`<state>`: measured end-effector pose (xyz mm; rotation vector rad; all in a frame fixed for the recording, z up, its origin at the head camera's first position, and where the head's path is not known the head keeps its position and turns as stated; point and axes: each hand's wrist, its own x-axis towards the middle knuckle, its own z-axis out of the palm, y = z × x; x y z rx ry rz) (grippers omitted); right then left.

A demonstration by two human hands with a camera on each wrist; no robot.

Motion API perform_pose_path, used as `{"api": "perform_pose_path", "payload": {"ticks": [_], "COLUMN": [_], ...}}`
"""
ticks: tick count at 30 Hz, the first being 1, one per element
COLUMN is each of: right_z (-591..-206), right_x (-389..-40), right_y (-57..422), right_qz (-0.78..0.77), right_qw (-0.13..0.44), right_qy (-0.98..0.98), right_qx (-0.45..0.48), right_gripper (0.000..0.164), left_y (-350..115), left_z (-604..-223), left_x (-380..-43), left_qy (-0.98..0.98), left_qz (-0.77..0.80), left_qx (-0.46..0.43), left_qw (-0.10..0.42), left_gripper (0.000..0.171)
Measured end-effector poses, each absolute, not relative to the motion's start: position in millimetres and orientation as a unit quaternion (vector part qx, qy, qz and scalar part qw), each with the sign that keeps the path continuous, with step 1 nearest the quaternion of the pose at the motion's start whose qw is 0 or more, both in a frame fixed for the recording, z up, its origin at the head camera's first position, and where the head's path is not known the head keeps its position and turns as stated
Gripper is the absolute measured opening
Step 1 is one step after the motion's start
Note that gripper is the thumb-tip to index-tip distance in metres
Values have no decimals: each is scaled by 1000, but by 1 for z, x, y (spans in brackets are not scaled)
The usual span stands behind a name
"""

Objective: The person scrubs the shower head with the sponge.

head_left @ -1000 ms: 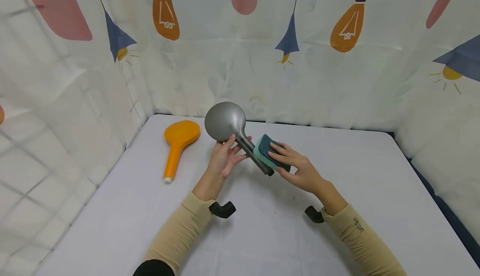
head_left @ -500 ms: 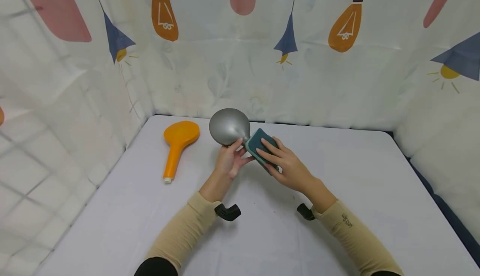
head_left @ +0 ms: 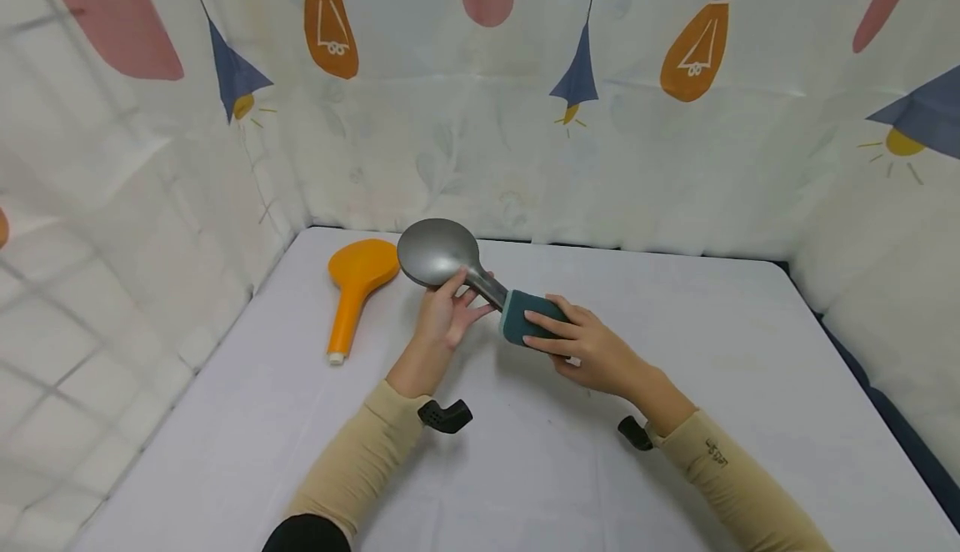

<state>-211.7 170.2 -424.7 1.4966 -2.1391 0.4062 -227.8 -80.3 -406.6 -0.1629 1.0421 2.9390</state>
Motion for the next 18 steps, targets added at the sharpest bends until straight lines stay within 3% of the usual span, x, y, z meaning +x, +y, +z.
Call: {"api": "perform_pose_path", "payload": {"ticks": [11, 18], "right_z": [-416, -418], "right_x": [-221, -216], "right_y": [153, 162], "right_qz": [353, 354], "right_qw": [181, 161], "right_qy": [-794, -794], "right_qx": [461, 467], "right_gripper": [52, 50], "left_y": [-64, -72], "left_z": [-406, -405], "left_x": [-223, -224], "left_qy": [322, 311], "left_qz": [944, 948], "left_qx": [-54, -53], "left_qw": [50, 39], "left_gripper": [59, 60]}}
